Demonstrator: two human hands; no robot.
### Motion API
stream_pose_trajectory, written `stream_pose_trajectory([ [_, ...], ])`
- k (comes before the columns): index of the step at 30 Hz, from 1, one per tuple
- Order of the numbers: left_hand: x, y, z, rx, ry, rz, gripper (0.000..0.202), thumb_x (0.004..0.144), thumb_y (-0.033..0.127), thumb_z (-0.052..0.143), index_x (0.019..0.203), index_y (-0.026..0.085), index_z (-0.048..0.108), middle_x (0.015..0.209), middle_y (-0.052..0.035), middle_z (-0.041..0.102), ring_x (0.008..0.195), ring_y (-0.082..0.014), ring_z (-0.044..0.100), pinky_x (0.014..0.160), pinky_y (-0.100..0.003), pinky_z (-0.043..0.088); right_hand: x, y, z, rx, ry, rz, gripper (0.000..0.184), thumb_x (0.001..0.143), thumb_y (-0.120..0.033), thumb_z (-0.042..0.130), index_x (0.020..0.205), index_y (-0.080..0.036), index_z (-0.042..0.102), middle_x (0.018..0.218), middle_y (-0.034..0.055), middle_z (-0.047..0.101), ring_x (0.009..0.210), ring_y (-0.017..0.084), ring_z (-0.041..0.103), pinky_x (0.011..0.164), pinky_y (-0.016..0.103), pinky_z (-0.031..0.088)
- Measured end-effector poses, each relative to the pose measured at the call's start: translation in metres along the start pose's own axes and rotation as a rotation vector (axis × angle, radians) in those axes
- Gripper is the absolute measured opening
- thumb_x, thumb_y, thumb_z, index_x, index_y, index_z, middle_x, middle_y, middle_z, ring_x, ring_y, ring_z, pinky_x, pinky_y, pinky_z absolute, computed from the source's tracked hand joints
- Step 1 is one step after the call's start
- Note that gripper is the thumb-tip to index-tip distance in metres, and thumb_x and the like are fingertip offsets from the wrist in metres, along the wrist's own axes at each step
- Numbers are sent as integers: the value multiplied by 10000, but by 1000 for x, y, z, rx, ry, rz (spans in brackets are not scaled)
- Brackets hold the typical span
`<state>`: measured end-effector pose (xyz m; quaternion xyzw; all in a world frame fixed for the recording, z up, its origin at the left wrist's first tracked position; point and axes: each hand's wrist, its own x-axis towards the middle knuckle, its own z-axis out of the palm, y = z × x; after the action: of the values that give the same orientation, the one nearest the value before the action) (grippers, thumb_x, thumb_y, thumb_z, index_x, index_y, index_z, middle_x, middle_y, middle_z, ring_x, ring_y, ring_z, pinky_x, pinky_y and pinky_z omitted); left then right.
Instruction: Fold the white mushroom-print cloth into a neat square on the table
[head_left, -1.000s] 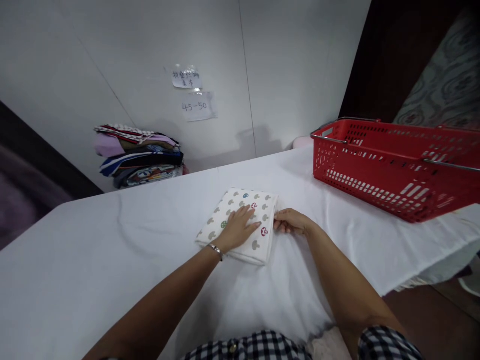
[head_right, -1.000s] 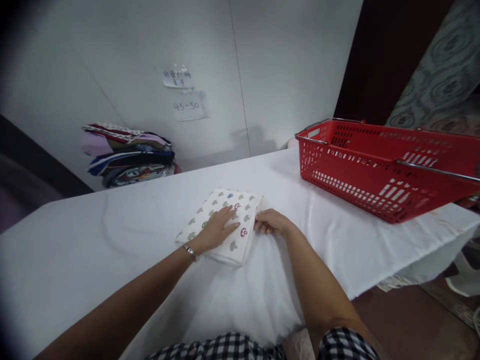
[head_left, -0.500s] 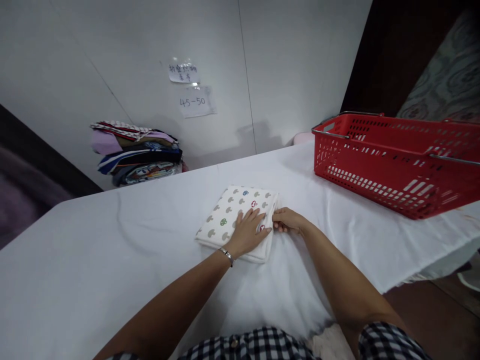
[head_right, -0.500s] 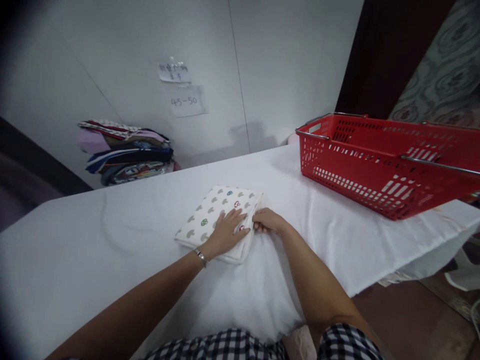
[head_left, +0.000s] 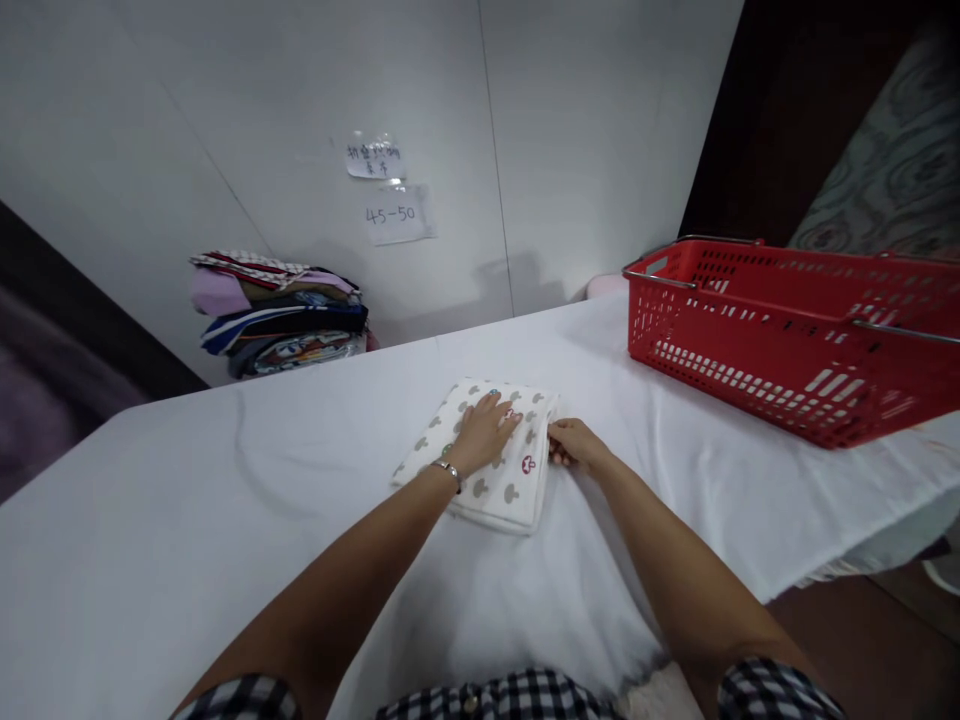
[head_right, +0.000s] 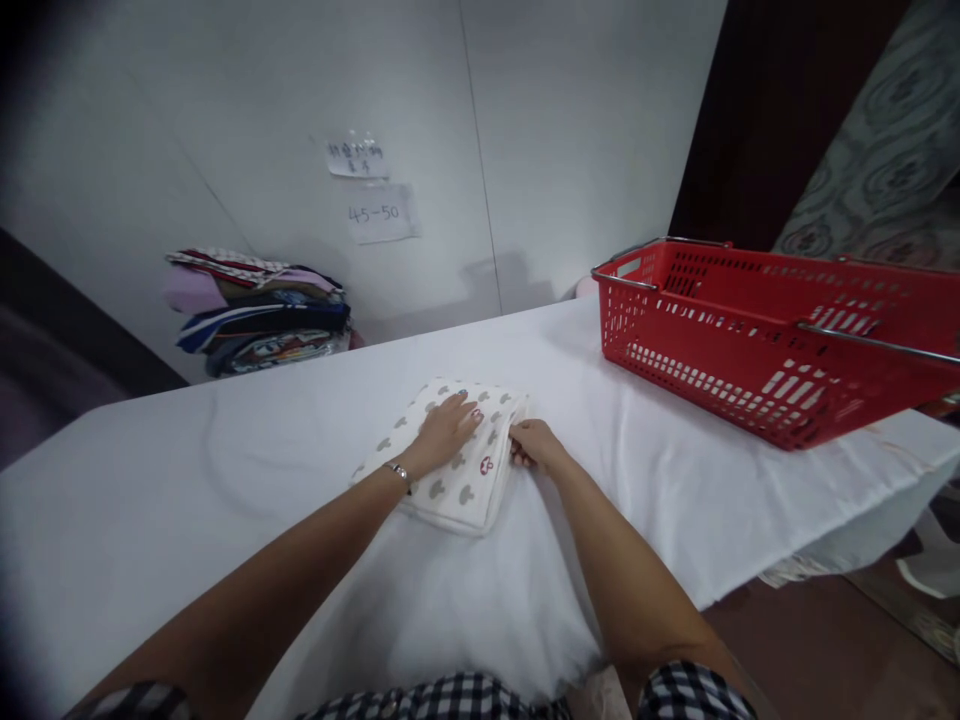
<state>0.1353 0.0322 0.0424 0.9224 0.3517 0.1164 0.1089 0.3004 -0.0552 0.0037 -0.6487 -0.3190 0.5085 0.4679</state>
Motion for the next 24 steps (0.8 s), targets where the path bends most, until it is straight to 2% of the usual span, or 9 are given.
stream_pose_trajectory([
  [3,10,-15,12,106,-7,-7,472,919,474,320,1292,225,470,1459,-84,327,1361,-267,225,1074,-526,179,4,-1,3,14,87,-24,227,734,-228,535,540,-199,420,371,-58,445,302,57,413,284,167,235],
  [7,8,-26,28,134,0,13,507,919,491,303,1349,244,406,1480,-61,288,1367,-252,219,1094,-509,142,4,-2,-1,13,121,-50,217,713,-181,514,523,-196,412,340,-71,411,286,43,375,296,155,227],
  [12,7,-25,25,118,-23,-5,513,916,504,302,1353,254,400,1483,-60,281,1367,-252,224,1094,-509,142,4,-1,-8,-37,110,-25,205,697,-181,545,520,-189,444,358,-57,461,276,56,402,287,166,228],
  [18,10,-25,22,128,-60,-17,519,915,510,298,1352,249,404,1484,-69,276,1371,-258,214,1089,-512,156,24,-3,-11,-86,212,-34,201,761,-229,592,593,-170,500,402,-50,498,301,64,436,296,173,255],
  [21,10,-28,26,149,-46,-16,520,914,520,290,1352,264,404,1486,-56,273,1370,-256,218,1094,-505,158,37,-5,-13,-92,227,-12,205,837,-280,577,695,-134,551,485,-59,511,356,47,433,345,162,318],
  [24,9,-29,28,169,-44,-18,522,916,522,281,1355,265,397,1491,-49,262,1372,-244,213,1101,-492,151,47,-6,-15,-81,228,30,225,888,-339,536,871,-118,579,692,-28,575,507,53,511,466,184,438],
])
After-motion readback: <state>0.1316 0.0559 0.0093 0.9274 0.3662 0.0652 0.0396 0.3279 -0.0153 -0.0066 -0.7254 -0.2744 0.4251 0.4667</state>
